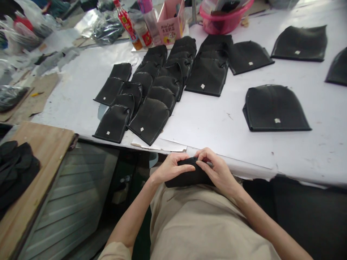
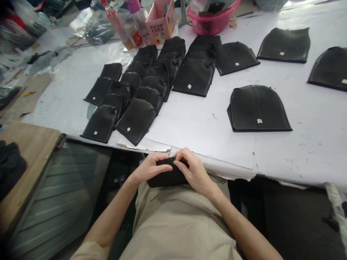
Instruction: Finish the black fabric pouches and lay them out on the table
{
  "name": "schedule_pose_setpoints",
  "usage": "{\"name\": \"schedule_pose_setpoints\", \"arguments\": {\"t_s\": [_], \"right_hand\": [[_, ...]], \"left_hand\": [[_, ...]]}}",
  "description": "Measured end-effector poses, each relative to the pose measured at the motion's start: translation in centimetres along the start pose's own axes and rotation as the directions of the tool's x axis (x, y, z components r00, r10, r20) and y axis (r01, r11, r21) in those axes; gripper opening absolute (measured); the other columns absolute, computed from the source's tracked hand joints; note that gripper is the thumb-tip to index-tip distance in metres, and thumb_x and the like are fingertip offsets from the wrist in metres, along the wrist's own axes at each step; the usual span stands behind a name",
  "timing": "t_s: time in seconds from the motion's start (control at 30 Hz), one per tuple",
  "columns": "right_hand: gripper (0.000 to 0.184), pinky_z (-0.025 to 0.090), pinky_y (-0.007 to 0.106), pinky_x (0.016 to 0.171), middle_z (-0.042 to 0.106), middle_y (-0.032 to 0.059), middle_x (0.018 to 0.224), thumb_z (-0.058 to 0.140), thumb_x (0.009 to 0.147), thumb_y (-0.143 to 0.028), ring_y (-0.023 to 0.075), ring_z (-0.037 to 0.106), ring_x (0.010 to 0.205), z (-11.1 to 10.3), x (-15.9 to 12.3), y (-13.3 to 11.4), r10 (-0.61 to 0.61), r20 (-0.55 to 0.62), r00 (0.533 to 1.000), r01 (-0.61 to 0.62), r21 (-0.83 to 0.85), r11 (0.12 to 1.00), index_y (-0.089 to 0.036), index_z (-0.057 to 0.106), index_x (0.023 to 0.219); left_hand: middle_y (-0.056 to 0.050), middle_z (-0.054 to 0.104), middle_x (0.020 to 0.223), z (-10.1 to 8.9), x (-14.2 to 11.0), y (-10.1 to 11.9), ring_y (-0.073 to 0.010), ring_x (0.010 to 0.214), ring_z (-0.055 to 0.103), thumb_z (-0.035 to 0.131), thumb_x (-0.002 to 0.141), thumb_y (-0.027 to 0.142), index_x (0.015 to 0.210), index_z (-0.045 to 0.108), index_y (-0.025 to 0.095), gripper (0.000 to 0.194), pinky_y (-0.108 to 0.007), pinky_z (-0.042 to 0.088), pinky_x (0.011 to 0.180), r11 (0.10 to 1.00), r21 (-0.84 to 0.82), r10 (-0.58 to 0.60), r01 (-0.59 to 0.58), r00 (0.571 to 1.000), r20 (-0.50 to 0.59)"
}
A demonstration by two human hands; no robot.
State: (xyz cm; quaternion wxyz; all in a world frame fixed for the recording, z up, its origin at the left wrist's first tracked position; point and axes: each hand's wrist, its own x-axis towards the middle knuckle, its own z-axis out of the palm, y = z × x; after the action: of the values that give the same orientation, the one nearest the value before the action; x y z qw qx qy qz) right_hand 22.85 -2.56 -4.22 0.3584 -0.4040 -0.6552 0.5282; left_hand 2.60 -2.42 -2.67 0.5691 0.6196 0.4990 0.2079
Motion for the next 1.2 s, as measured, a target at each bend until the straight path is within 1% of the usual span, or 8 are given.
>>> {"name": "schedule_pose_setpoints", "arguments": {"t_s": [0.1,0.17,0.3,0.43,0.63,0.77,0.97,1.2], "right_hand": [[0.010,0.047,0.033,0.086,0.059,0.0074,0.106,0.051,0.095,-0.019,0.0199,0.058,0.098,-0.2,-0.1,0.2,-0.116,-0.009,0.993,0.114,-0.124,0.986,-0.023,0.055,0.086],[0.013,0.049,0.033,0.083,0.058,0.0089,0.111,0.049,0.095,-0.017,0.0205,0.059,0.099,-0.3,-0.2,0.5,-0.180,0.002,0.984,0.176,-0.204,0.963,-0.023,0.058,0.087],[0.016,0.050,0.033,0.078,0.061,0.0078,0.108,0.048,0.093,-0.015,0.0206,0.060,0.095,-0.3,-0.6,1.3,-0.241,0.027,0.970,0.239,-0.259,0.936,-0.025,0.062,0.092],[0.016,0.051,0.035,0.081,0.061,0.0070,0.106,0.047,0.095,-0.018,0.0199,0.060,0.095,-0.2,-0.7,1.7,-0.217,-0.023,0.976,0.207,-0.225,0.952,-0.026,0.060,0.094],[0.011,0.049,0.036,0.086,0.059,0.0060,0.103,0.049,0.096,-0.016,0.0196,0.059,0.098,0.3,-0.5,1.5,-0.157,-0.117,0.981,0.143,-0.124,0.982,-0.025,0.054,0.091],[0.012,0.046,0.035,0.087,0.059,0.0054,0.102,0.048,0.096,-0.014,0.0189,0.058,0.098,0.5,-0.6,1.2,-0.124,-0.113,0.986,0.113,-0.096,0.989,-0.024,0.053,0.090],[0.012,0.045,0.033,0.085,0.059,0.0046,0.097,0.049,0.095,-0.014,0.0187,0.058,0.094,0.5,-0.3,0.8,-0.086,-0.125,0.988,0.081,-0.044,0.996,-0.024,0.051,0.087],[0.013,0.045,0.031,0.082,0.059,0.0041,0.094,0.051,0.093,-0.013,0.0179,0.057,0.090,0.5,-0.1,0.4,-0.030,-0.114,0.993,0.031,0.010,0.999,-0.022,0.051,0.084]], "left_hand": [[0.002,0.053,0.070,0.2,0.0,-0.2,-0.0134,0.069,0.047,0.066,0.082,0.039,0.073,0.061,0.015,0.027,-0.023,0.037,0.064,1.000,-0.013,-0.018,0.018,1.000,-0.012],[0.001,0.056,0.073,0.2,0.0,-0.2,-0.0142,0.072,0.050,0.066,0.082,0.038,0.078,0.064,0.015,0.024,-0.023,0.039,0.067,0.999,-0.025,-0.024,0.023,1.000,-0.012],[0.001,0.056,0.073,0.4,0.1,0.0,-0.0141,0.073,0.050,0.066,0.083,0.036,0.080,0.064,0.015,0.021,-0.023,0.038,0.068,0.999,-0.038,-0.011,0.010,1.000,-0.029],[0.001,0.054,0.072,0.8,0.3,0.3,-0.0139,0.072,0.049,0.064,0.083,0.035,0.079,0.064,0.015,0.020,-0.023,0.038,0.068,1.000,-0.027,-0.015,0.013,0.998,-0.058],[0.001,0.056,0.074,0.8,0.4,0.5,-0.0143,0.073,0.049,0.064,0.085,0.035,0.084,0.067,0.015,0.020,-0.023,0.039,0.069,0.999,-0.041,-0.004,0.003,1.000,-0.021],[0.000,0.060,0.078,0.7,0.5,0.2,-0.0152,0.077,0.051,0.062,0.087,0.034,0.087,0.070,0.014,0.021,-0.023,0.041,0.073,0.998,-0.061,0.031,-0.030,0.999,0.027],[-0.001,0.060,0.079,0.5,0.7,-0.3,-0.0160,0.077,0.051,0.058,0.089,0.036,0.088,0.070,0.014,0.025,-0.025,0.041,0.075,0.998,-0.059,0.041,-0.038,0.998,0.044],[-0.002,0.058,0.075,0.3,0.5,-0.4,-0.0158,0.074,0.050,0.059,0.089,0.042,0.084,0.069,0.012,0.032,-0.025,0.040,0.071,0.995,-0.103,-0.002,0.009,0.998,0.068]]}}
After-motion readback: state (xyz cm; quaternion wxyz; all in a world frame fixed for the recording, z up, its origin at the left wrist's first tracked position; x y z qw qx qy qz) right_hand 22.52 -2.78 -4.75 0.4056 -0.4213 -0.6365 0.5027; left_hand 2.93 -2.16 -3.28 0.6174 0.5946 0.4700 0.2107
